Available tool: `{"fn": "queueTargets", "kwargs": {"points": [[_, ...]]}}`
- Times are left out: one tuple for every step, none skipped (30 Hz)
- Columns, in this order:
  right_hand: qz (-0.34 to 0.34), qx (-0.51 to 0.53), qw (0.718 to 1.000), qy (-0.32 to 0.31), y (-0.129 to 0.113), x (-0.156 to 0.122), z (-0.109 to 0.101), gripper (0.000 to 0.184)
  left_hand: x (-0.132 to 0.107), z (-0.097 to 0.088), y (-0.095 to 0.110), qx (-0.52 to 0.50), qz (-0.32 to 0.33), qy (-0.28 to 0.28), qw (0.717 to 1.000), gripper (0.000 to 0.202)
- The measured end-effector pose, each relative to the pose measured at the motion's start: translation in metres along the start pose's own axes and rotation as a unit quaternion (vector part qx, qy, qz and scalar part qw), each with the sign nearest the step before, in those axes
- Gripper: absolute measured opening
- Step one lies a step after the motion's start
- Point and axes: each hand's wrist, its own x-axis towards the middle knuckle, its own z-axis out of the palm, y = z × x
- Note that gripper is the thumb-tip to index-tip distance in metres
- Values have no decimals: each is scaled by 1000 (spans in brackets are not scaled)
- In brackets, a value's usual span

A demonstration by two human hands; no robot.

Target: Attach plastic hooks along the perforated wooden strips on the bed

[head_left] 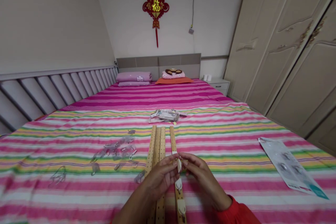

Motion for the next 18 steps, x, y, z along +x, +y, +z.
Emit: {"fn": "queueTargets", "kwargs": {"points": [[-17, -7, 1000, -1, 0, 0, -1, 40, 0, 0, 0, -9, -10, 0, 1000, 35], [-40, -20, 999, -1, -1, 0, -1, 41, -1, 0, 0, -14, -20, 4, 1000, 33], [-69, -42, 997, -2, -2, -1, -2, 42, -1, 0, 0, -15, -30, 9, 999, 30], [-99, -70, 993, -6, -3, -1, -3, 40, 0, -1, 1, -13, -40, 13, 999, 26], [-129, -101, 986, -17, -5, -1, -3, 36, 0, -2, 1, -11, -51, 16, 999, 22], [-154, -129, 979, -32, -6, -2, -3, 30, 0, -3, 1, -11, -60, 18, 998, 19], [-175, -150, 972, -50, -8, -2, -3, 25, 1, -4, 2, -13, -67, 19, 997, 16], [-189, -162, 966, -66, -9, -2, -2, 21, 1, -4, 2, -16, -72, 19, 997, 14], [-197, -168, 963, -78, -10, -2, -2, 18, 1, -4, 3, -19, -75, 22, 997, 13], [-199, -168, 962, -85, -10, -2, -2, 17, 1, -4, 3, -20, -78, 26, 996, 12], [-196, -163, 963, -85, -10, -1, -2, 17, 2, -3, 4, -19, -80, 31, 996, 12], [-188, -156, 967, -80, -9, 0, -3, 17, 2, -2, 5, -13, -83, 35, 996, 13], [-174, -144, 972, -72, -8, 1, -3, 17, 2, 0, 6, -6, -85, 38, 996, 14], [-154, -128, 978, -61, -6, 3, -4, 17, 3, 1, 6, 5, -85, 44, 995, 16], [-131, -108, 984, -47, -4, 5, -4, 19, 5, 3, 7, 20, -81, 52, 995, 19], [-105, -88, 990, -31, -2, 8, -5, 21, 7, 3, 8, 42, -71, 62, 995, 22], [-80, -68, 994, -15, -1, 11, -5, 23, 10, 3, 9, 74, -54, 75, 993, 25], [-58, -47, 997, 2, 1, 14, -5, 25, 14, 3, 10, 113, -29, 88, 989, 28]]}}
